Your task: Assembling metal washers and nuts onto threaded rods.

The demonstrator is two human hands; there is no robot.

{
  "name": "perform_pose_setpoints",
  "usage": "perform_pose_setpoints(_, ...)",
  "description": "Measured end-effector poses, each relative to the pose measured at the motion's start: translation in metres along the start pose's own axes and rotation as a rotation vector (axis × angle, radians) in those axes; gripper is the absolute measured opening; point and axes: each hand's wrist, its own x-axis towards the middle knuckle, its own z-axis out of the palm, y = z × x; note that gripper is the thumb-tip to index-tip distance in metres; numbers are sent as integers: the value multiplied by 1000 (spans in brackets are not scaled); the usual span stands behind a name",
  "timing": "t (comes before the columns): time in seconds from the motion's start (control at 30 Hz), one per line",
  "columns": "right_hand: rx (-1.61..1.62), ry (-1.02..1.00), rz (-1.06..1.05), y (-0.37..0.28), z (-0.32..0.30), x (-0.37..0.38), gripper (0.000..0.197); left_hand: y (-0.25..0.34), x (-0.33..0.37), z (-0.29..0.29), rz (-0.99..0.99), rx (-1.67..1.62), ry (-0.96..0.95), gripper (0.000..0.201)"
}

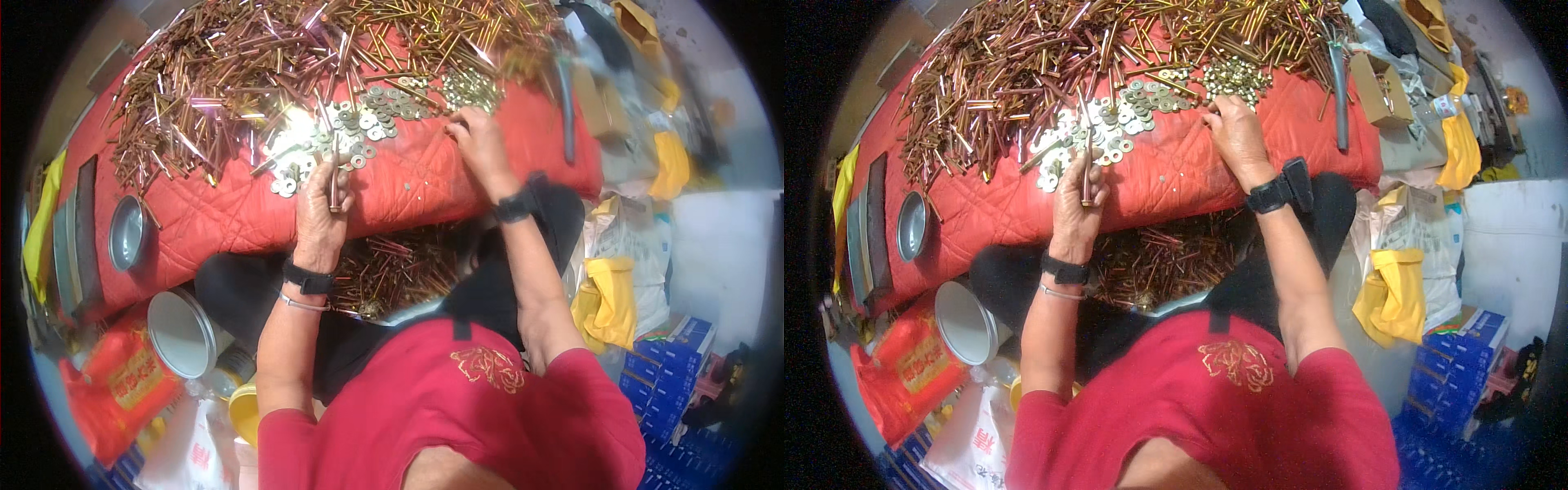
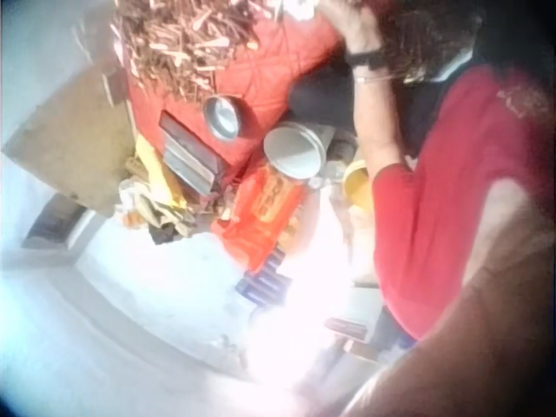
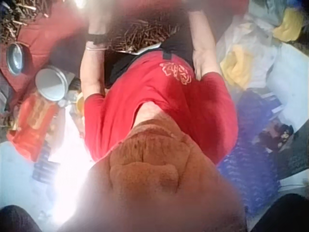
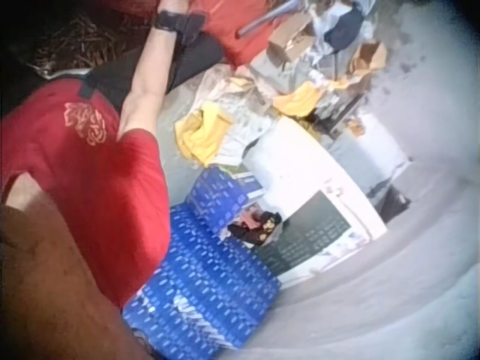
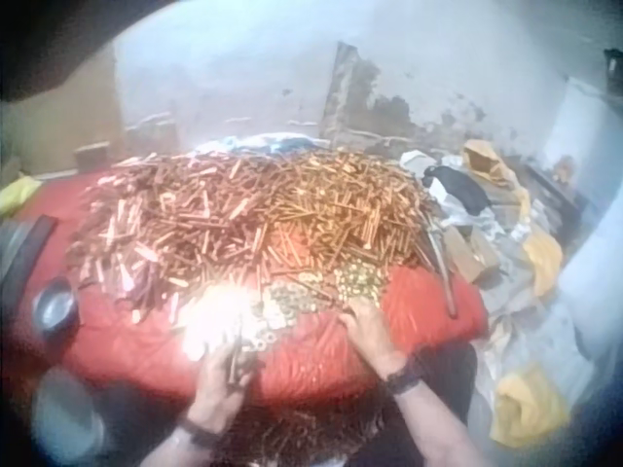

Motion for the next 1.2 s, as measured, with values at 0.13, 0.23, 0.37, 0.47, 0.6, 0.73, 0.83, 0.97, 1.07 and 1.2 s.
perform_pose_setpoints(0.13,-73,-30,-92,-9,12,-2,10,6,-3,-5,-21,93,-79,24)
perform_pose_setpoints(0.23,-163,-3,-311,-16,17,-2,9,6,-2,-6,-14,144,-92,25)
perform_pose_setpoints(0.37,136,-50,-193,-23,15,4,6,8,-7,4,-12,196,-86,18)
perform_pose_setpoints(0.47,520,-221,42,-66,0,-4,11,5,-12,6,-7,230,-157,17)
perform_pose_setpoints(0.6,868,-311,130,-93,4,-16,12,4,-17,7,-3,270,-254,18)
perform_pose_setpoints(0.73,903,-286,36,-89,9,-17,14,8,-21,11,-31,311,-249,14)
perform_pose_setpoints(0.83,775,-256,-131,-88,4,-13,15,13,-18,10,-113,249,-328,14)
perform_pose_setpoints(0.97,667,-488,41,-97,-16,-9,11,20,-20,7,-157,285,-395,15)
perform_pose_setpoints(1.07,523,-612,-63,-95,-26,-6,7,21,-22,9,-130,408,-417,17)
perform_pose_setpoints(1.2,577,-482,-303,-98,-30,-9,5,22,-17,-1,-385,166,-520,21)
